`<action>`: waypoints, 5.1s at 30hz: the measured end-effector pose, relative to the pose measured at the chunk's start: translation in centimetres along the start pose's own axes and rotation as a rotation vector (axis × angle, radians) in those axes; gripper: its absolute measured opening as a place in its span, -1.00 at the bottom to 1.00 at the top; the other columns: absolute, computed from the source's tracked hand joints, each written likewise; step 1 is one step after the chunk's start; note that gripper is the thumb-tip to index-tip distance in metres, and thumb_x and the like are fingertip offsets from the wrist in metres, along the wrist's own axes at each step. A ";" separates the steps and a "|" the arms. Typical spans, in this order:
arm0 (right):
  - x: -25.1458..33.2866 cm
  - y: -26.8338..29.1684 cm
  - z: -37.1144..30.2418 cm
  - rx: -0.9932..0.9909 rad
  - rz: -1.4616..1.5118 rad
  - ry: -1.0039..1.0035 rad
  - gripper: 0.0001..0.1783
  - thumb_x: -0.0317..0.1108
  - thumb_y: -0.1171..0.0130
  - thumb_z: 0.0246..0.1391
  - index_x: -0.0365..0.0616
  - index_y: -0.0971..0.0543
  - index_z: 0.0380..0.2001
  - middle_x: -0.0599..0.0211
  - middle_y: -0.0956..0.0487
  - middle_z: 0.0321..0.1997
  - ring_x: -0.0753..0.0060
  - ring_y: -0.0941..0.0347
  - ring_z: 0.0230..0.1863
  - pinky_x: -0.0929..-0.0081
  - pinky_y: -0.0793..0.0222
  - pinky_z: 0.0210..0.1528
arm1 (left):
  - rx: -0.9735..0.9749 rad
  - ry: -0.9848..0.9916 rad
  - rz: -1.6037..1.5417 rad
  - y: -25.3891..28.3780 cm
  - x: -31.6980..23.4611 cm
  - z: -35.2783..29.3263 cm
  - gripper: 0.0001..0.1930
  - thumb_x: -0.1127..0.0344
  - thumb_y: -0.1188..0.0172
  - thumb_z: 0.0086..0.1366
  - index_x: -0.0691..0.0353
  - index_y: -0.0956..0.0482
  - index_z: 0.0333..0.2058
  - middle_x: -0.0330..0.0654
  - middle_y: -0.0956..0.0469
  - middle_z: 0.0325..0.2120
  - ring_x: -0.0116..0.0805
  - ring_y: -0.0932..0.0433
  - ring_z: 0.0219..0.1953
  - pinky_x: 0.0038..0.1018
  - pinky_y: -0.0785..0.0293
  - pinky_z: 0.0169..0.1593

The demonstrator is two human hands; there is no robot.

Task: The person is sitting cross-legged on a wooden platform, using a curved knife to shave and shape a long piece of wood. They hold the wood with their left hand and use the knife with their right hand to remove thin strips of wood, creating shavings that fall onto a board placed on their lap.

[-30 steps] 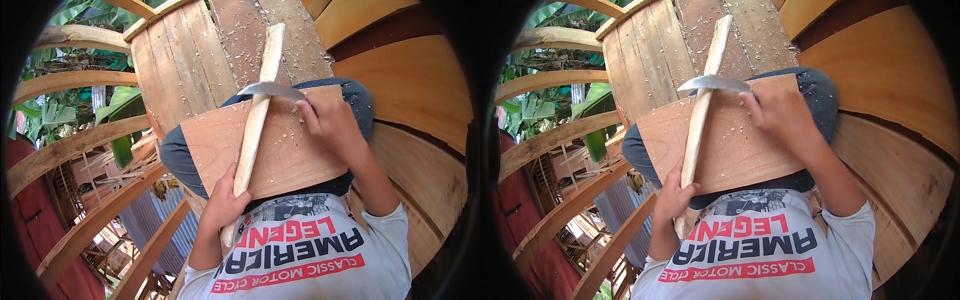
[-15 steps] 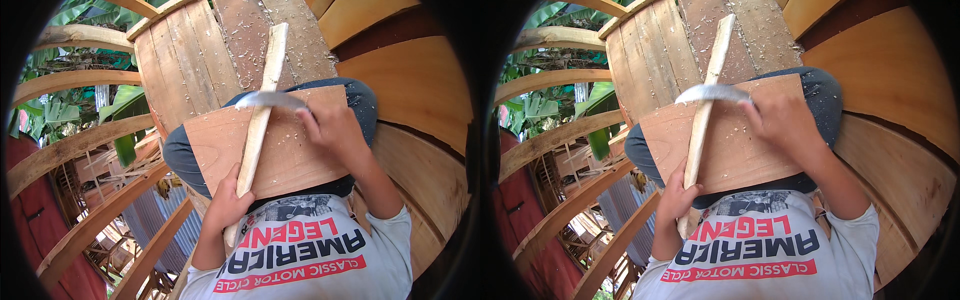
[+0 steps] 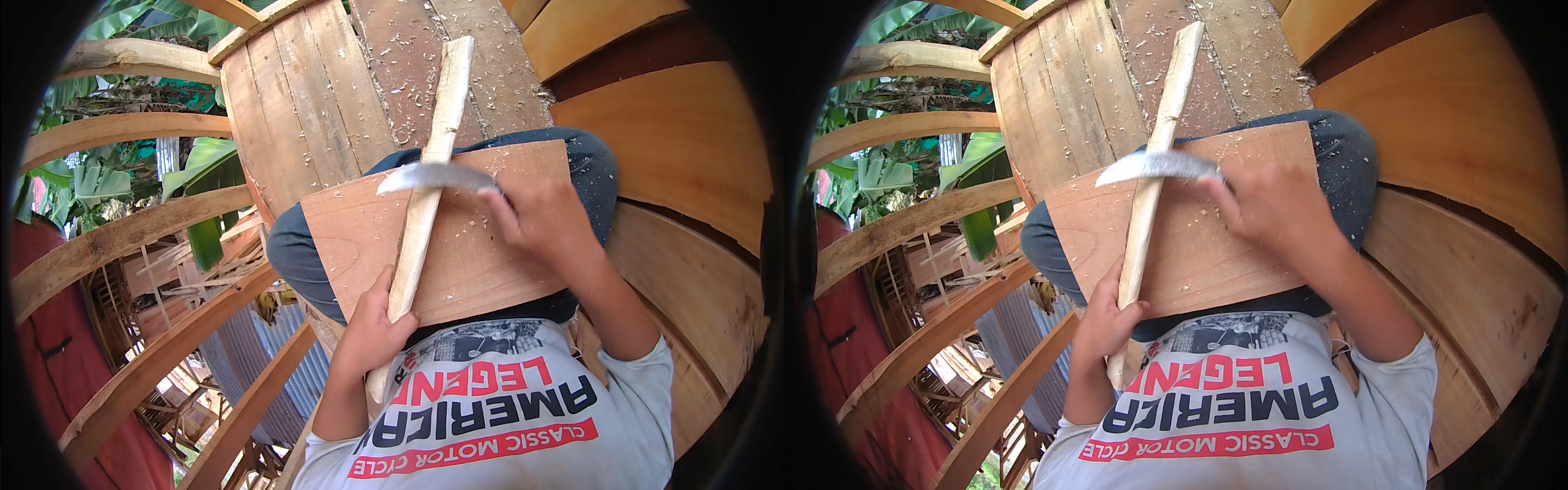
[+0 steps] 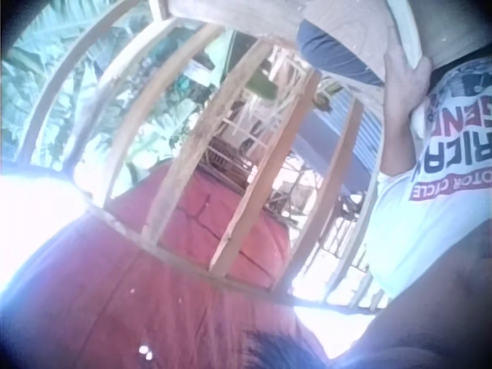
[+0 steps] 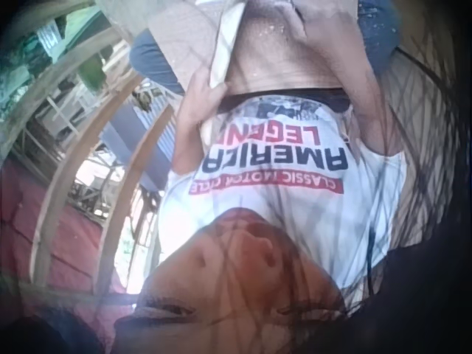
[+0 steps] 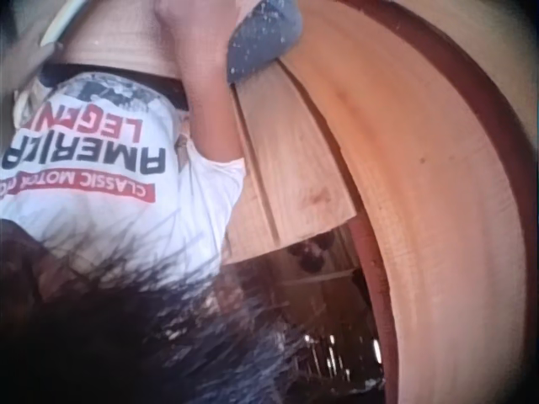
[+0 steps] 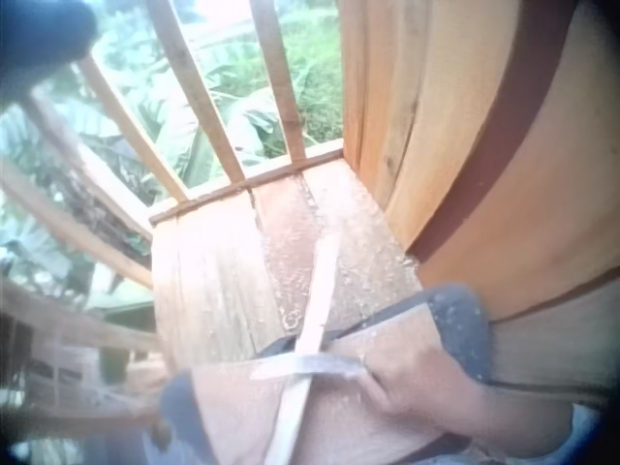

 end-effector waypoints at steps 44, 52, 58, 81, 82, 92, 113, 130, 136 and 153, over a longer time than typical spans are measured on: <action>2.2 -0.9 -3.5 -0.018 0.338 0.005 -0.60 -0.05 -0.16 0.14 -0.23 -0.55 -0.46 0.04 -0.52 -0.65 -0.06 -0.49 -0.60 0.15 -0.39 -0.53 | 0.328 0.138 -0.448 -0.9 -0.8 -1.5 -0.50 0.54 0.06 -0.03 0.35 -0.24 -0.01 -0.31 -0.27 -0.52 -0.59 -0.29 -0.59 -0.66 -0.28 -0.62; 2.4 1.3 -4.0 -0.178 0.188 0.112 -0.49 0.06 -0.20 0.09 -0.16 -0.50 -0.67 0.13 -0.47 -0.72 0.07 -0.47 -0.67 0.28 -0.35 -0.63 | 0.029 -0.030 -0.072 -0.2 -2.7 -2.3 -0.52 0.55 -0.01 -0.18 0.27 -0.37 -0.14 -0.36 -0.24 -0.53 -0.59 -0.23 -0.56 -0.62 -0.19 -0.49; -0.5 4.1 -3.4 -0.355 0.093 -0.018 -0.45 0.09 -0.22 0.07 -0.12 -0.46 -0.75 0.18 -0.42 -0.79 0.08 -0.43 -0.73 0.30 -0.32 -0.67 | 0.000 0.013 -0.045 0.0 -3.0 -3.4 -0.55 0.55 -0.01 -0.21 0.27 -0.36 -0.19 -0.36 -0.25 -0.54 -0.58 -0.23 -0.54 -0.61 -0.19 -0.46; 0.0 2.5 -5.3 -0.259 0.156 0.121 -0.42 0.14 -0.27 -0.02 -0.10 -0.41 -0.79 0.22 -0.41 -0.78 0.16 -0.43 -0.73 0.32 -0.33 -0.67 | 0.069 -0.011 -0.057 -2.7 -4.7 -2.0 -0.55 0.50 0.02 -0.19 0.34 -0.30 -0.18 -0.22 -0.30 -0.59 -0.43 -0.29 -0.55 -0.51 -0.23 -0.46; -0.2 2.6 -5.1 -0.270 0.146 0.118 -0.41 0.15 -0.27 -0.02 -0.10 -0.41 -0.79 0.22 -0.41 -0.78 0.16 -0.43 -0.73 0.33 -0.33 -0.66 | 0.047 0.031 -0.065 -2.6 -4.8 -2.1 -0.57 0.49 0.02 -0.22 0.30 -0.32 -0.23 -0.25 -0.28 -0.57 -0.48 -0.26 -0.53 -0.54 -0.22 -0.45; -5.8 4.8 -4.1 -0.453 0.137 -0.126 -0.38 0.09 -0.20 0.10 -0.21 -0.38 -0.76 0.10 -0.34 -0.79 0.03 -0.40 -0.70 0.30 -0.24 -0.67 | 0.113 0.023 -0.003 -3.0 -4.6 -3.6 -0.55 0.49 0.02 -0.16 0.35 -0.30 -0.17 -0.18 -0.31 -0.61 -0.39 -0.32 -0.55 -0.48 -0.26 -0.46; -6.3 5.7 -5.0 -0.492 0.161 -0.180 -0.39 0.09 -0.23 0.07 -0.21 -0.38 -0.76 0.08 -0.35 -0.77 0.01 -0.41 -0.67 0.27 -0.26 -0.64 | 0.102 0.080 -0.059 -3.2 -4.5 -5.1 -0.59 0.48 0.01 -0.19 0.33 -0.31 -0.23 -0.21 -0.30 -0.59 -0.44 -0.27 -0.55 -0.50 -0.22 -0.46; -7.2 6.1 -5.0 -0.526 0.231 -0.284 -0.40 0.12 -0.22 0.06 -0.16 -0.40 -0.77 0.14 -0.38 -0.77 0.01 -0.39 -0.69 0.28 -0.25 -0.66 | 0.148 0.044 0.157 -2.8 -5.2 -5.5 -0.52 0.50 -0.02 -0.05 0.42 -0.25 -0.07 0.08 -0.45 -0.61 -0.08 -0.57 -0.55 -0.33 -0.43 -0.43; -1.6 5.5 -6.2 -0.281 0.186 0.025 -0.41 0.10 -0.25 0.03 -0.16 -0.41 -0.78 0.16 -0.39 -0.78 0.04 -0.41 -0.68 0.28 -0.26 -0.66 | 0.138 0.034 0.118 -3.3 -4.1 -5.3 -0.50 0.49 -0.04 -0.05 0.41 -0.24 -0.04 0.15 -0.49 -0.57 -0.03 -0.60 -0.54 -0.34 -0.45 -0.42; -4.7 6.1 -5.2 -0.508 0.007 -0.121 -0.40 0.11 -0.27 0.01 -0.14 -0.37 -0.79 0.15 -0.39 -0.76 0.03 -0.40 -0.69 0.31 -0.25 -0.66 | 0.043 0.056 0.119 -2.9 -4.7 -5.2 -0.53 0.46 -0.04 -0.13 0.43 -0.29 -0.14 -0.06 -0.27 -0.66 -0.23 -0.32 -0.60 -0.35 -0.27 -0.48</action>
Point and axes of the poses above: each hand's wrist, its own z-axis towards the middle knuckle, its own y-axis out of the back of the hand, x = y × z, the point moved 6 cm from there along z, towards the middle knuckle
